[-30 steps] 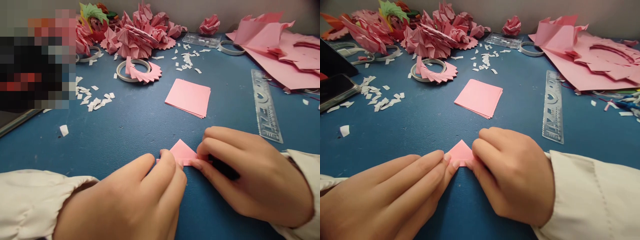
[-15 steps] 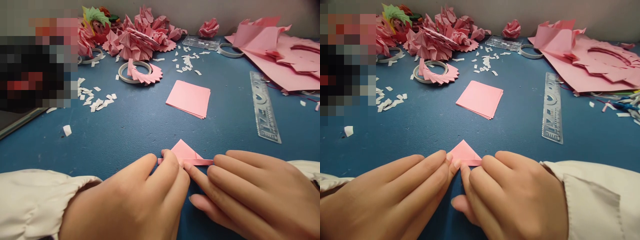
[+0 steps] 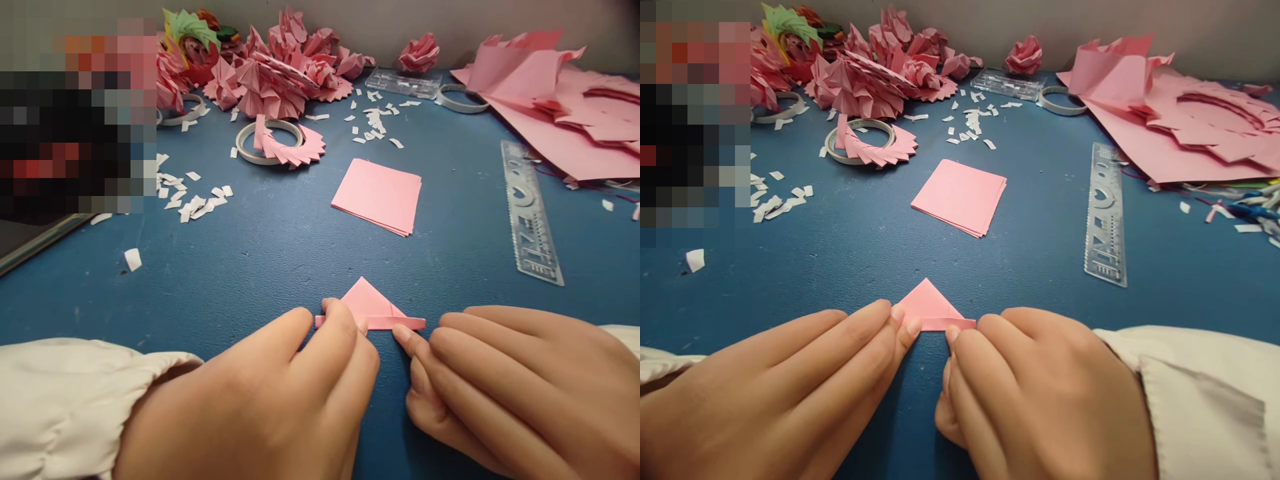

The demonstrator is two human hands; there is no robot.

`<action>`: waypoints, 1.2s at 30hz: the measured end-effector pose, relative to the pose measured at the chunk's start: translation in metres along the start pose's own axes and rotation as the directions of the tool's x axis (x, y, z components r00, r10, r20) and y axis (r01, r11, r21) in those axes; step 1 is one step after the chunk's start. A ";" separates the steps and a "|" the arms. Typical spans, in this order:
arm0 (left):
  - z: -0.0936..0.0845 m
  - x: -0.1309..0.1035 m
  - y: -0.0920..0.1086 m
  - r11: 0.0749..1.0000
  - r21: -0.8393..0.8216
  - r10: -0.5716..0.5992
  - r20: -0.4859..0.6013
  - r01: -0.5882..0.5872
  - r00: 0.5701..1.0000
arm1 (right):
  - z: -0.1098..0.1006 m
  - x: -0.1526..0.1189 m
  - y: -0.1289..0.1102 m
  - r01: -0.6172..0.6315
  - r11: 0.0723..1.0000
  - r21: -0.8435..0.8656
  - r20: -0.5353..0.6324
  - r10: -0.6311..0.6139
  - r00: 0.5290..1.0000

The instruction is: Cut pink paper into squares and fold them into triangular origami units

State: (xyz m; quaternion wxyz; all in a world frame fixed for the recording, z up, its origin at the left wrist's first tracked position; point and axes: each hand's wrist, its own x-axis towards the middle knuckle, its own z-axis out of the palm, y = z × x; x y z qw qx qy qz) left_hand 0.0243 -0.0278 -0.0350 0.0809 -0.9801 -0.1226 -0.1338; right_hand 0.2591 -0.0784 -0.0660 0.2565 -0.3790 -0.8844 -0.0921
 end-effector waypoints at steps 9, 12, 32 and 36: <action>0.005 0.001 0.010 0.957 -0.156 -0.234 0.087 0.245 0.968 | -0.005 0.010 -0.003 0.000 0.998 0.061 -0.053 0.003 0.999; 0.006 0.001 0.010 0.959 -0.143 -0.239 0.059 0.245 0.969 | -0.002 0.011 -0.003 -0.128 0.992 0.015 -0.112 0.129 0.985; 0.008 -0.001 0.005 0.970 -0.081 -0.231 -0.027 0.228 0.973 | -0.015 0.014 0.018 0.186 0.977 -0.106 0.120 -0.173 0.977; 0.011 0.001 0.000 0.966 -0.098 -0.244 -0.058 0.238 0.968 | -0.011 0.017 0.033 0.140 0.990 -0.001 0.060 -0.140 0.988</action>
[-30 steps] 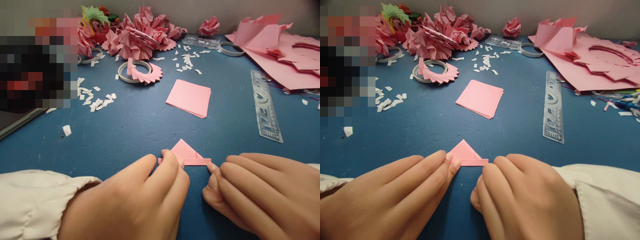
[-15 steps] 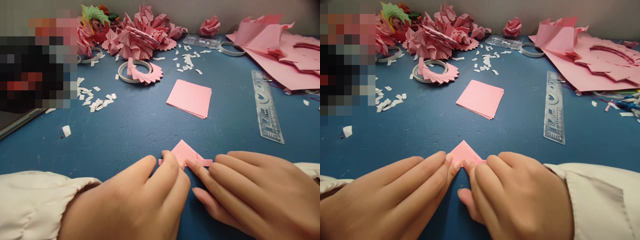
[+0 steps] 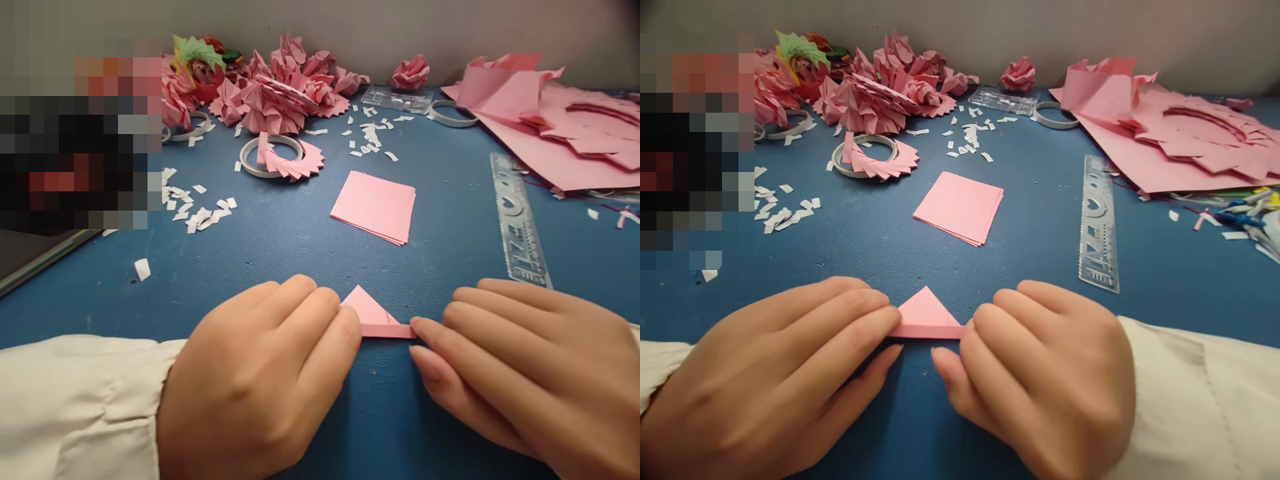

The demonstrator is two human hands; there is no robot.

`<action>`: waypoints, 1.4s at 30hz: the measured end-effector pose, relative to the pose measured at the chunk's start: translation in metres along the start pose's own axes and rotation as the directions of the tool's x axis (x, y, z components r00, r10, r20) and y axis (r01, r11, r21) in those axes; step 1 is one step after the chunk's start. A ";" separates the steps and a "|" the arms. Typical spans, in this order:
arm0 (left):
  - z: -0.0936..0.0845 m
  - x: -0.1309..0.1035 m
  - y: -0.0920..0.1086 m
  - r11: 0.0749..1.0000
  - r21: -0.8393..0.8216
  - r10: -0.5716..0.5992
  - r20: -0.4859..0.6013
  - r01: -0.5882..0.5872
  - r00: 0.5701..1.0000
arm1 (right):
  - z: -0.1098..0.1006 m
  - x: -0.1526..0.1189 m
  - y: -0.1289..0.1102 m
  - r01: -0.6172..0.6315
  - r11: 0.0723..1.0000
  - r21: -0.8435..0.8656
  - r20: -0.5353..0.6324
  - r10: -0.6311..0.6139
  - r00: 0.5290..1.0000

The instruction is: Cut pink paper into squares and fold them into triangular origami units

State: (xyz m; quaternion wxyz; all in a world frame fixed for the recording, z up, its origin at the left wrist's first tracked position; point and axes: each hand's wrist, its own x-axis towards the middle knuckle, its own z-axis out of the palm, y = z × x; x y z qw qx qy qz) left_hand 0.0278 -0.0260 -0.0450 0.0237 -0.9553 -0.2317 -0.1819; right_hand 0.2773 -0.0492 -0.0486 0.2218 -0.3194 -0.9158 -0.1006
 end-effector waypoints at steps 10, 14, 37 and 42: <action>-0.007 0.001 -0.007 0.994 -0.031 0.097 -0.090 -0.100 0.991 | 0.014 0.004 0.004 -0.070 0.965 0.251 0.022 0.067 0.998; -0.008 0.010 -0.002 0.998 -0.007 0.063 -0.221 -0.066 0.973 | 0.016 0.005 0.003 -0.087 0.936 0.341 0.031 0.081 0.996; -0.010 0.000 -0.009 0.998 -0.053 0.038 -0.149 -0.047 0.988 | 0.018 0.006 0.000 -0.153 0.936 0.317 0.039 0.148 0.988; -0.003 -0.002 -0.005 0.999 -0.041 -0.022 -0.266 0.012 0.964 | 0.015 0.006 0.002 -0.116 0.943 0.312 0.061 0.101 0.993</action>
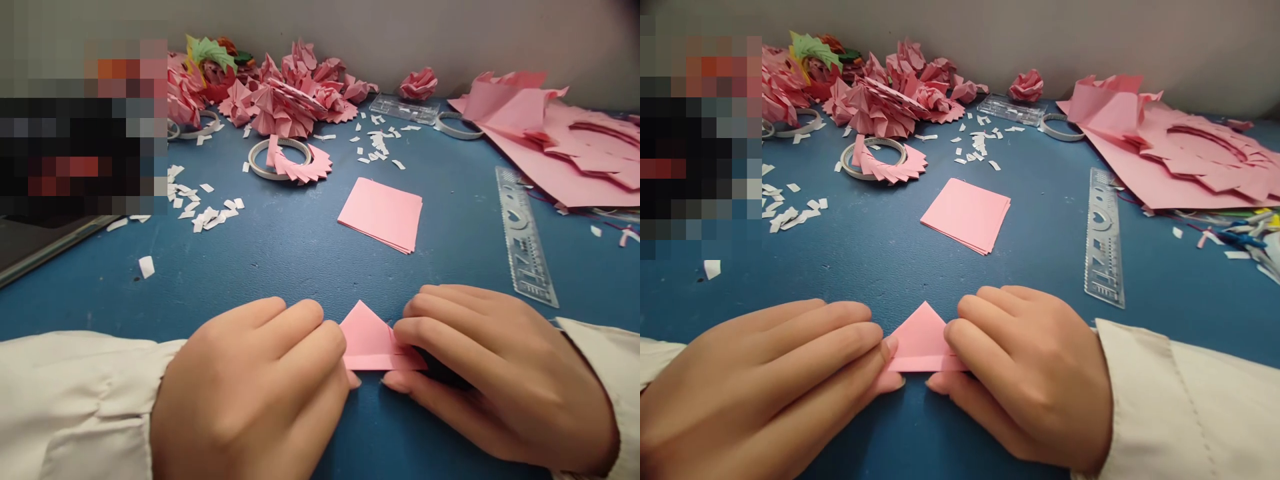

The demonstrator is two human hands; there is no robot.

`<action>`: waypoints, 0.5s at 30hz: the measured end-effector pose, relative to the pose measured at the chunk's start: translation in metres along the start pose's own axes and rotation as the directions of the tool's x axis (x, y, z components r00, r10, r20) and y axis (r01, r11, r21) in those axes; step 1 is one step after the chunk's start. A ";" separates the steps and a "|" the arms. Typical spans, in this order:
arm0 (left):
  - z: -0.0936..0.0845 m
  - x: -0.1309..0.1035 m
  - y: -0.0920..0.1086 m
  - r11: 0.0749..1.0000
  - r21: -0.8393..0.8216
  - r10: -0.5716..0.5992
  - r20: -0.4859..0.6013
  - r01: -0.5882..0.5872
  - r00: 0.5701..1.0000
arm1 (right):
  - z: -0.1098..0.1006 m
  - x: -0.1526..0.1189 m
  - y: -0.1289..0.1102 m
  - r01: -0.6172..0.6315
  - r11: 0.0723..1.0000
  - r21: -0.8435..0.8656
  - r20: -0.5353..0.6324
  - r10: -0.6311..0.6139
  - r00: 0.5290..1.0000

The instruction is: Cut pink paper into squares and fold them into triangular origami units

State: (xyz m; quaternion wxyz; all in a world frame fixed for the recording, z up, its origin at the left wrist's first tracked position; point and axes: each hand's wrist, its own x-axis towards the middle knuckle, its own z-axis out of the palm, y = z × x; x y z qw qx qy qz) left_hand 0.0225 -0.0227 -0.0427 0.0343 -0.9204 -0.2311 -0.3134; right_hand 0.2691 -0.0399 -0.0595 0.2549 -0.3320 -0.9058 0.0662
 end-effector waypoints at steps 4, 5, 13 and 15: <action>-0.005 -0.001 -0.004 0.997 -0.068 -0.021 0.129 0.030 0.991 | -0.004 0.001 0.000 0.033 0.999 -0.040 0.041 -0.032 0.999; -0.007 -0.001 -0.005 0.993 -0.095 -0.048 0.209 0.069 0.977 | -0.004 0.001 0.000 0.030 0.999 -0.037 0.045 -0.028 0.999; -0.008 0.005 -0.009 0.961 -0.086 -0.215 0.369 0.264 0.904 | -0.002 0.003 -0.002 -0.093 0.996 0.009 0.041 0.093 0.995; -0.007 0.006 -0.008 0.962 -0.068 -0.222 0.375 0.266 0.900 | -0.003 0.002 -0.002 -0.115 0.993 0.004 0.042 0.114 0.993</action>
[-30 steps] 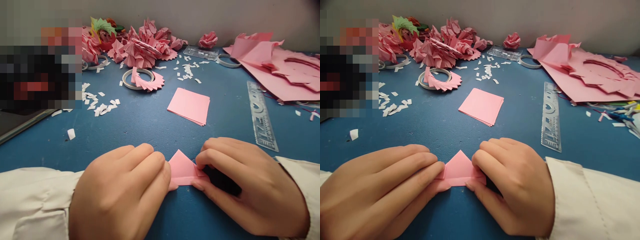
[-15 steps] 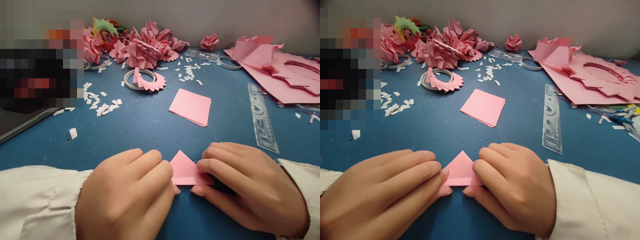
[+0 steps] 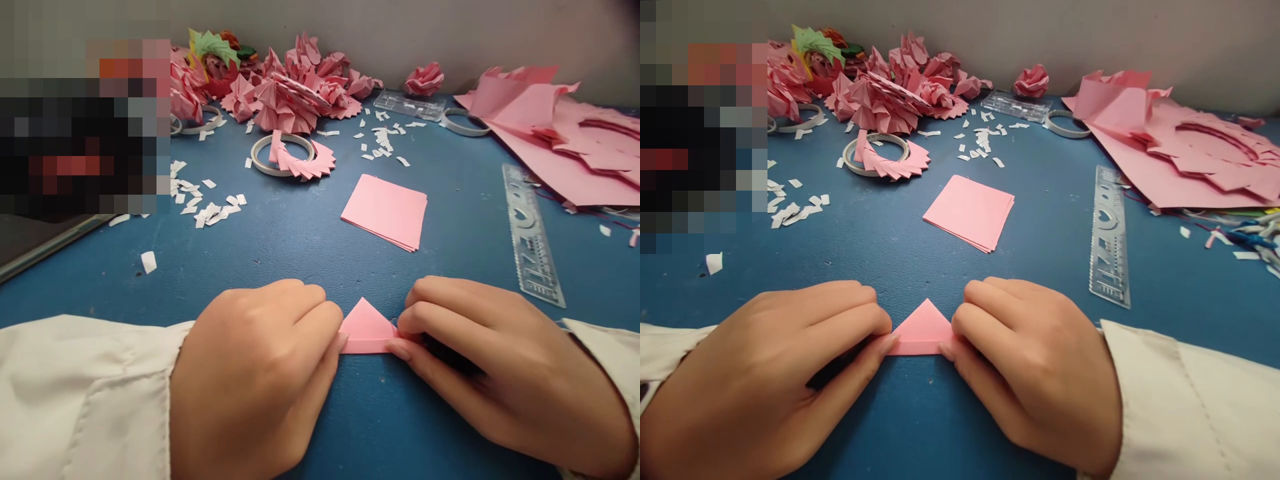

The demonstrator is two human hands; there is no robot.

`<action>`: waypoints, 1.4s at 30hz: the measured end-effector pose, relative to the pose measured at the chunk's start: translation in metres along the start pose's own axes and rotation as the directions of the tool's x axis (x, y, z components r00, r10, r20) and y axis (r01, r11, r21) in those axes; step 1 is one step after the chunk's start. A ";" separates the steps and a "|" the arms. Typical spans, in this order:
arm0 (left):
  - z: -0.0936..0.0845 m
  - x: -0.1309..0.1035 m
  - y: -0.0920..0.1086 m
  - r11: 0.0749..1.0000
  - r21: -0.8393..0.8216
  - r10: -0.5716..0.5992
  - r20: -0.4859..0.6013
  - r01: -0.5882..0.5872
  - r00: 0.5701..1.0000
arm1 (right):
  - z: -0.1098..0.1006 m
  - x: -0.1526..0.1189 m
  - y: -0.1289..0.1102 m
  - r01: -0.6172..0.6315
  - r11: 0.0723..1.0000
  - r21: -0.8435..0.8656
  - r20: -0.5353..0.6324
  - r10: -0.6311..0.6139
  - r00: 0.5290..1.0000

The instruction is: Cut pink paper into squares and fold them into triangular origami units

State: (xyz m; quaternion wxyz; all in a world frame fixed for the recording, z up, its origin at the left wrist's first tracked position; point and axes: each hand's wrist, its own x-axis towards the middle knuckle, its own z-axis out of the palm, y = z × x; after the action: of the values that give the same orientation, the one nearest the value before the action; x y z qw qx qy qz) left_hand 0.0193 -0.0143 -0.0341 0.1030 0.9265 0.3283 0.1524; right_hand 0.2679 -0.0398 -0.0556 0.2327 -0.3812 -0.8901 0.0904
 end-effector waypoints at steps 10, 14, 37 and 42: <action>-0.002 -0.002 0.003 0.996 0.085 0.011 -0.058 -0.006 0.998 | -0.007 0.005 -0.004 -0.049 0.994 -0.094 0.006 0.050 0.999; -0.002 -0.004 0.003 0.988 0.098 0.129 -0.060 -0.123 0.990 | -0.008 0.001 -0.005 -0.035 0.996 -0.083 0.020 0.037 0.999; 0.008 -0.010 0.009 0.938 0.236 0.319 -0.307 -0.253 0.897 | -0.001 0.000 0.000 0.161 0.971 -0.177 -0.066 -0.175 0.982; -0.012 -0.005 0.002 0.922 0.166 0.361 -0.048 -0.349 0.931 | -0.003 -0.001 -0.001 0.179 0.968 -0.176 -0.042 -0.189 0.981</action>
State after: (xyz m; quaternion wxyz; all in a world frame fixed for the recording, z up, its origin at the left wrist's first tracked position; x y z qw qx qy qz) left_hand 0.0126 -0.0183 -0.0233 -0.0115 0.9692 0.1696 0.1782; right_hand 0.2690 -0.0414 -0.0533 0.2323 -0.3180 -0.9190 -0.0194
